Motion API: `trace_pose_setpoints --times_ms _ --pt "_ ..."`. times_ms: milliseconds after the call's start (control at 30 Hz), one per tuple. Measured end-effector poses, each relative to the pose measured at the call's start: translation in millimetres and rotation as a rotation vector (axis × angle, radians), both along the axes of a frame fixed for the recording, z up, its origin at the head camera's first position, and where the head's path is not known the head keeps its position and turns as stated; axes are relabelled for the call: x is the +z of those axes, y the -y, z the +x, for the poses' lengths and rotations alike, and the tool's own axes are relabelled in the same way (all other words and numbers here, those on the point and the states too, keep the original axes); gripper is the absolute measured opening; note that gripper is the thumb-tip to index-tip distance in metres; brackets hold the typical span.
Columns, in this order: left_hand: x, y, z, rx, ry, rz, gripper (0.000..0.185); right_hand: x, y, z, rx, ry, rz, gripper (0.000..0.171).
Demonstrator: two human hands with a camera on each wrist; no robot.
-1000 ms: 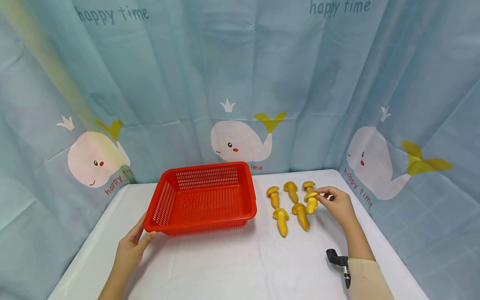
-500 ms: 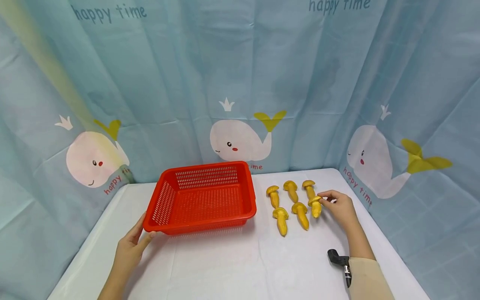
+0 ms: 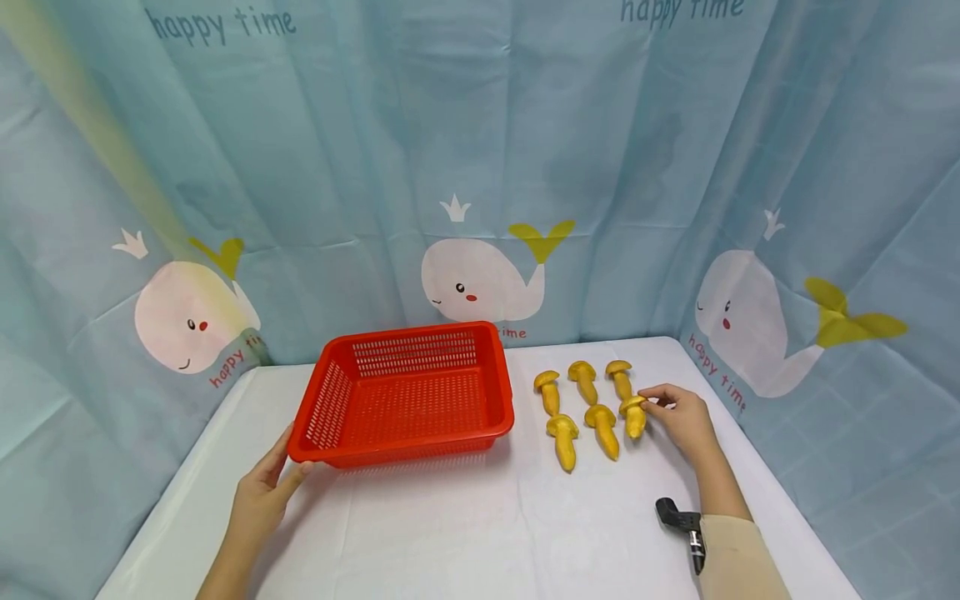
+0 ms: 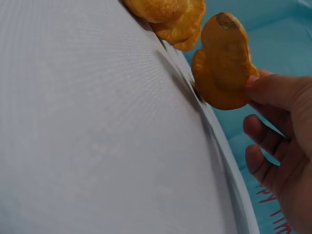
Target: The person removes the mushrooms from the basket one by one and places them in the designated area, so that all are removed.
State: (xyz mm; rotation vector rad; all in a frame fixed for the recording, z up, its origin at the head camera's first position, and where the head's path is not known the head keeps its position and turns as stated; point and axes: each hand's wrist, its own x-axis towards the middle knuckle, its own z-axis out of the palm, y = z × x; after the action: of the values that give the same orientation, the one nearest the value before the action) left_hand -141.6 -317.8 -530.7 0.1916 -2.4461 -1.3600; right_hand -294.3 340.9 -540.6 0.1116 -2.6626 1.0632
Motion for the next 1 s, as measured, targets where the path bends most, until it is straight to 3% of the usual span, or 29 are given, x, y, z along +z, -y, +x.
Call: trace_pose_setpoints --times_ms 233,467,1000 --pt "-1.1 -0.7 -0.5 -0.008 -0.017 0.000 0.076 -2.9 -2.2 1.1 -0.017 0.047 -0.004 0.027" --pt "-0.6 0.9 -0.2 0.007 0.014 -0.012 0.076 -4.1 -4.3 -0.5 -0.003 0.076 -0.016 0.031" --pt "-0.7 0.3 -0.2 -0.001 -0.005 0.012 0.075 3.3 -8.6 2.9 0.035 0.148 -0.002 0.023"
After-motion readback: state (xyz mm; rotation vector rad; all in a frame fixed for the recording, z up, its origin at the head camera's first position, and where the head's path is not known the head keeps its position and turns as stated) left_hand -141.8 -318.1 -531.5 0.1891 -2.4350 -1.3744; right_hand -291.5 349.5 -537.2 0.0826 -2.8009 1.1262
